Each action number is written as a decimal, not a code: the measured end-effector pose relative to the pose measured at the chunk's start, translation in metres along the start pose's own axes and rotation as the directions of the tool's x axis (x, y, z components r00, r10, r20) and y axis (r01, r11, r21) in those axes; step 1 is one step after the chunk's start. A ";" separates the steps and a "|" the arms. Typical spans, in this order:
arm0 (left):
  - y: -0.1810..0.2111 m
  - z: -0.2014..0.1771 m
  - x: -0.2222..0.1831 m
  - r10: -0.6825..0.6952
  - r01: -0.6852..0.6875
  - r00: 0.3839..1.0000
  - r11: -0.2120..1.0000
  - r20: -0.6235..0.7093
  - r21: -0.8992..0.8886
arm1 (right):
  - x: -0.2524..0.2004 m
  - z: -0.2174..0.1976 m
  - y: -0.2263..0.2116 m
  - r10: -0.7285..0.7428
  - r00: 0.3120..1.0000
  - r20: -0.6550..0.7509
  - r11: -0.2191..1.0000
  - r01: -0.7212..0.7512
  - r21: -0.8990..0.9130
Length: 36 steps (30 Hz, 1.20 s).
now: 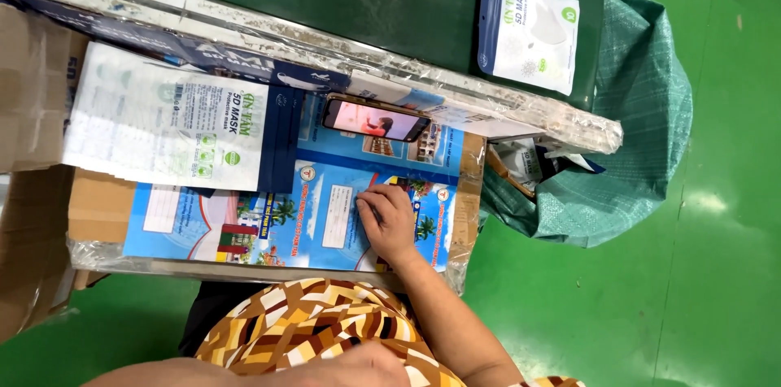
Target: Packaging face masks from a conveyor belt into plastic pouches.
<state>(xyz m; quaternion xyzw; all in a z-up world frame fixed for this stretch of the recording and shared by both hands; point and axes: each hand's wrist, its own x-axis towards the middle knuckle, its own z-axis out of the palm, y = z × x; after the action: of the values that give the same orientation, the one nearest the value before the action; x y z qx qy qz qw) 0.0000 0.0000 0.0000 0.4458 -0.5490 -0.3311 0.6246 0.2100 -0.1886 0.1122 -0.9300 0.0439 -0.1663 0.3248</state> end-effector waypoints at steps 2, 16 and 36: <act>0.071 -0.123 0.074 0.001 -0.001 1.000 1.000 0.010 -0.004 | -0.002 0.001 0.001 -0.006 1.000 -0.006 1.000 0.006 0.004; 0.257 -0.281 0.119 0.096 -0.108 0.992 0.981 -0.083 -0.159 | -0.001 0.002 0.003 -0.021 1.000 -0.022 1.000 0.021 0.003; 0.269 -0.276 0.098 0.183 -0.190 0.982 0.966 -0.055 -0.177 | -0.003 0.009 0.007 -0.028 0.998 -0.051 1.000 0.027 -0.015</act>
<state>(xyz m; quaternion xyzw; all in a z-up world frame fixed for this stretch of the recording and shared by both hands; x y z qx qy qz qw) 0.2681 0.0678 0.2857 0.3395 -0.5442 -0.3111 0.7013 0.2099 -0.1884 0.1004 -0.9282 0.0407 -0.1941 0.3147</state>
